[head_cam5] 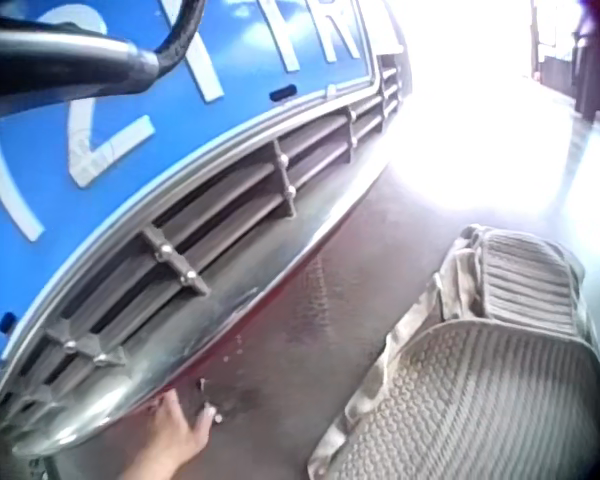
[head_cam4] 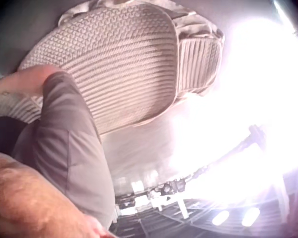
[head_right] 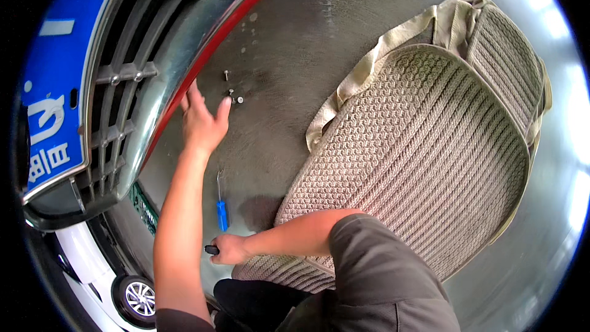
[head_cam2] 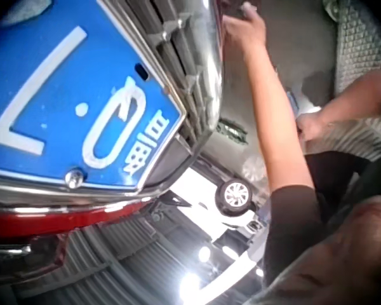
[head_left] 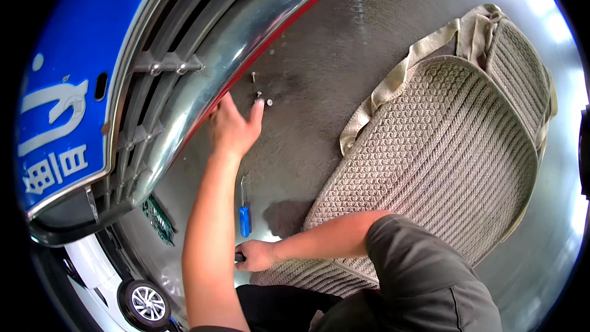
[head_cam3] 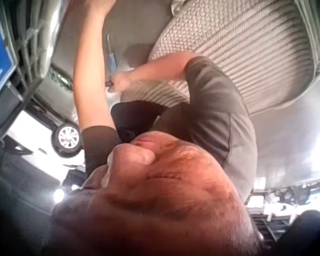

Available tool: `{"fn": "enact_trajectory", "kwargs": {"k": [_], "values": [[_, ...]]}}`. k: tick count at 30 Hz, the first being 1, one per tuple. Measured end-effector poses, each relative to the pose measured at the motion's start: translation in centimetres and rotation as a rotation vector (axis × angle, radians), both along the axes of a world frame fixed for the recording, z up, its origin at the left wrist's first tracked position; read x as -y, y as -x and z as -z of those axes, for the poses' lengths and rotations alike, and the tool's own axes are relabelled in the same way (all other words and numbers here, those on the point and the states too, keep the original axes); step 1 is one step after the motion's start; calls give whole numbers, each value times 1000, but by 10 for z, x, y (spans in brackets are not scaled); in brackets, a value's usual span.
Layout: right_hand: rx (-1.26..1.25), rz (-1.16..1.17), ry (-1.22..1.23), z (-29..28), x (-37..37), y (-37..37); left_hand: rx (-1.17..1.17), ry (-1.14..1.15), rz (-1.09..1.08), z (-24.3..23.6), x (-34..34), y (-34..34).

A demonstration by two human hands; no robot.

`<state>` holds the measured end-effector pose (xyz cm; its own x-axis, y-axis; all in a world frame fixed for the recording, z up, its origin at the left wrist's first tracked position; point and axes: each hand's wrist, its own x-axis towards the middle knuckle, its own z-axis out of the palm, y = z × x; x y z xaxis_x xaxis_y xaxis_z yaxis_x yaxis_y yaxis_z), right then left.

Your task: The person unscrews fasteners from a car's front bumper using a screwdriver. They then pick up and carry a floor mat, unfold it on the ground, and work underneath the vehicle with the screwdriver.

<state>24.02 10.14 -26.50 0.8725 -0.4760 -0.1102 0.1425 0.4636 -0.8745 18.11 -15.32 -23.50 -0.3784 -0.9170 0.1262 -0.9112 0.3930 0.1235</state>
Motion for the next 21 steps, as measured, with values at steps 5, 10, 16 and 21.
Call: {"fn": "enact_trajectory", "kwargs": {"k": [5, 10, 16, 21], "values": [[-30, 274, 126, 30, -6, -19, 289, 230, 166, 54, 24, 45], [19, 237, 72, 20, 4, -11, 3, 98, 129, 70, 29, 26], [-15, 120, -2, 9, 11, 1, 51, 23, 175, 69, 39, 14], [-35, 80, 5, 8, 16, 8, -49, -37, 143, 67, 42, 10]]}}
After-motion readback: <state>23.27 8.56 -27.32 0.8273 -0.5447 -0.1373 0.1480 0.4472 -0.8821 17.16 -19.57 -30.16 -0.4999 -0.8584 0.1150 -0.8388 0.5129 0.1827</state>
